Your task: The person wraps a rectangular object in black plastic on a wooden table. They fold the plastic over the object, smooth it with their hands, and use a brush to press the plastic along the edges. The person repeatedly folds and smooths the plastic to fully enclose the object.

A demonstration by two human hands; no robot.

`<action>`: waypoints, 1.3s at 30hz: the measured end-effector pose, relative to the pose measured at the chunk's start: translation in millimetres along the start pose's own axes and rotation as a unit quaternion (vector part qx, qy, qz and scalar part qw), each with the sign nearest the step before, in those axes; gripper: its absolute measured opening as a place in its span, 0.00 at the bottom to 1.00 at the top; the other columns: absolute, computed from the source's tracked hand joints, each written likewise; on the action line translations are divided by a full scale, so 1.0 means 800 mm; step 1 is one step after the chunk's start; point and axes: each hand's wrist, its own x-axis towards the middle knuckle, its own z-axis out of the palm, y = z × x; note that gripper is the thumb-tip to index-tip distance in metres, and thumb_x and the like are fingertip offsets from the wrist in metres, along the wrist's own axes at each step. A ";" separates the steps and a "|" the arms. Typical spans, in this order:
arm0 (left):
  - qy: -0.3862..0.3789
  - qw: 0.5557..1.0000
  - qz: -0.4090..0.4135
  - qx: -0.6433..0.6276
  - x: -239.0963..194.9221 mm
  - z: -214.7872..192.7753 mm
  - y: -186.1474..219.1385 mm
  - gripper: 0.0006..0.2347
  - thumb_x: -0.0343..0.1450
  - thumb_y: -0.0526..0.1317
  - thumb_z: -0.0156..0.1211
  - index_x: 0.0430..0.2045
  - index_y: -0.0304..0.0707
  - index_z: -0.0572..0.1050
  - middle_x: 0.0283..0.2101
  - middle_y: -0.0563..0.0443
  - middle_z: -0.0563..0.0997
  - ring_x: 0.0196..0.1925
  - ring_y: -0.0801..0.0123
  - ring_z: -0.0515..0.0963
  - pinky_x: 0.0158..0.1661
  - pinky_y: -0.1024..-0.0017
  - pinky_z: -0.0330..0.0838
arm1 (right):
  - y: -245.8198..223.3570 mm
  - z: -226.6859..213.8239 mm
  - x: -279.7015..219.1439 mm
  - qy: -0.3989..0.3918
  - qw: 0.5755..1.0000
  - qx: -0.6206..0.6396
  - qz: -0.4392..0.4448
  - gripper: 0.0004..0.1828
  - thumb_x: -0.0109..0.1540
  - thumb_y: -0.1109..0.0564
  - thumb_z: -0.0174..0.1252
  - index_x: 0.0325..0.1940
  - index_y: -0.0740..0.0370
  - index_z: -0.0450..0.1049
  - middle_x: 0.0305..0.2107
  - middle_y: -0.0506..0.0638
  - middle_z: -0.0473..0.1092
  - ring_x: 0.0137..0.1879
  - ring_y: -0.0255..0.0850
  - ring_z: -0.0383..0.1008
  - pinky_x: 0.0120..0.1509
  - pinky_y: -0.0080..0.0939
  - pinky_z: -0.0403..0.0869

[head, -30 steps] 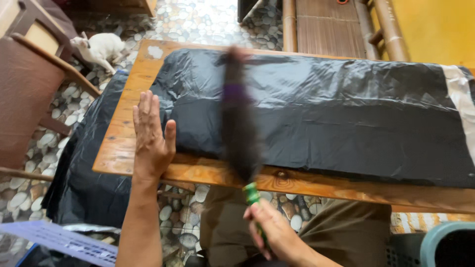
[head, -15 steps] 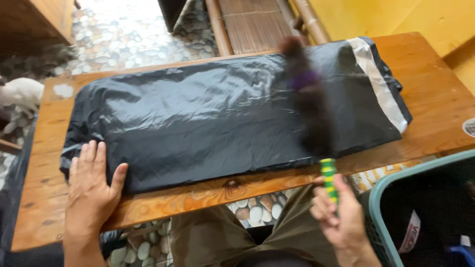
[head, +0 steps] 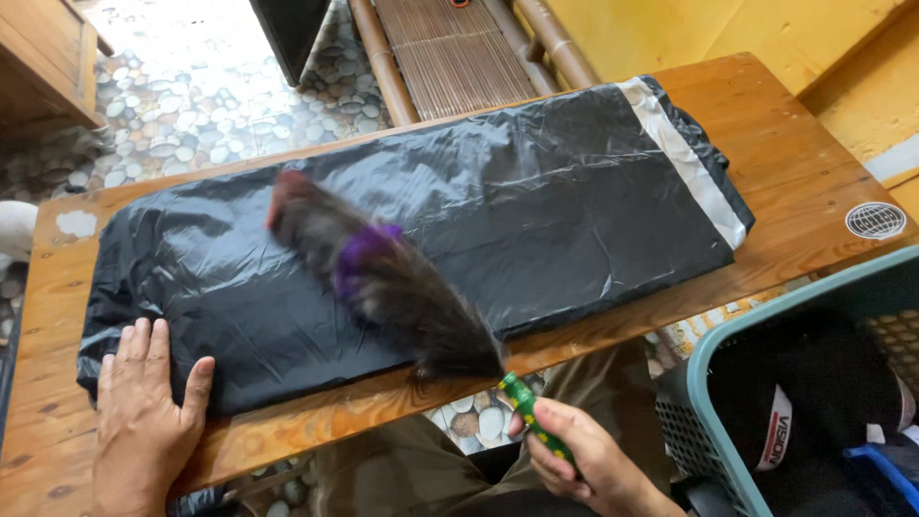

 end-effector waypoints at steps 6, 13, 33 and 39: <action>-0.002 1.000 -0.012 -0.008 0.002 -0.004 0.005 0.33 0.76 0.54 0.45 0.71 0.22 0.64 0.75 0.27 0.65 0.78 0.42 0.61 0.73 0.46 0.51 | -0.060 -0.049 -0.007 0.226 0.960 0.068 -0.148 0.24 0.73 0.41 0.44 0.47 0.66 0.69 0.13 0.38 0.51 0.12 0.27 0.46 0.15 0.32 0.46; 0.016 1.000 -0.007 -0.018 0.000 -0.005 0.007 0.32 0.77 0.54 0.41 0.71 0.22 0.62 0.75 0.28 0.64 0.78 0.42 0.59 0.73 0.47 0.50 | -0.036 -0.013 0.013 0.284 0.914 0.003 -0.290 0.22 0.75 0.40 0.40 0.42 0.61 0.63 0.12 0.43 0.51 0.11 0.33 0.47 0.14 0.35 0.46; 0.025 0.987 -0.065 -0.144 -0.004 -0.036 0.026 0.38 0.75 0.65 0.25 0.76 0.34 0.41 0.79 0.33 0.43 0.80 0.37 0.40 0.76 0.44 0.33 | 0.061 0.095 0.056 -0.129 0.943 -0.283 0.122 0.23 0.71 0.41 0.40 0.47 0.60 0.72 0.16 0.46 0.64 0.21 0.34 0.63 0.27 0.33 0.62; 0.047 0.989 -0.037 -0.132 0.000 -0.041 0.031 0.39 0.76 0.64 0.23 0.75 0.28 0.39 0.79 0.33 0.41 0.82 0.46 0.37 0.77 0.45 0.28 | 0.057 0.088 0.072 -0.050 0.993 -0.069 0.079 0.22 0.71 0.46 0.44 0.46 0.68 0.71 0.10 0.48 0.53 0.09 0.34 0.45 0.13 0.34 0.48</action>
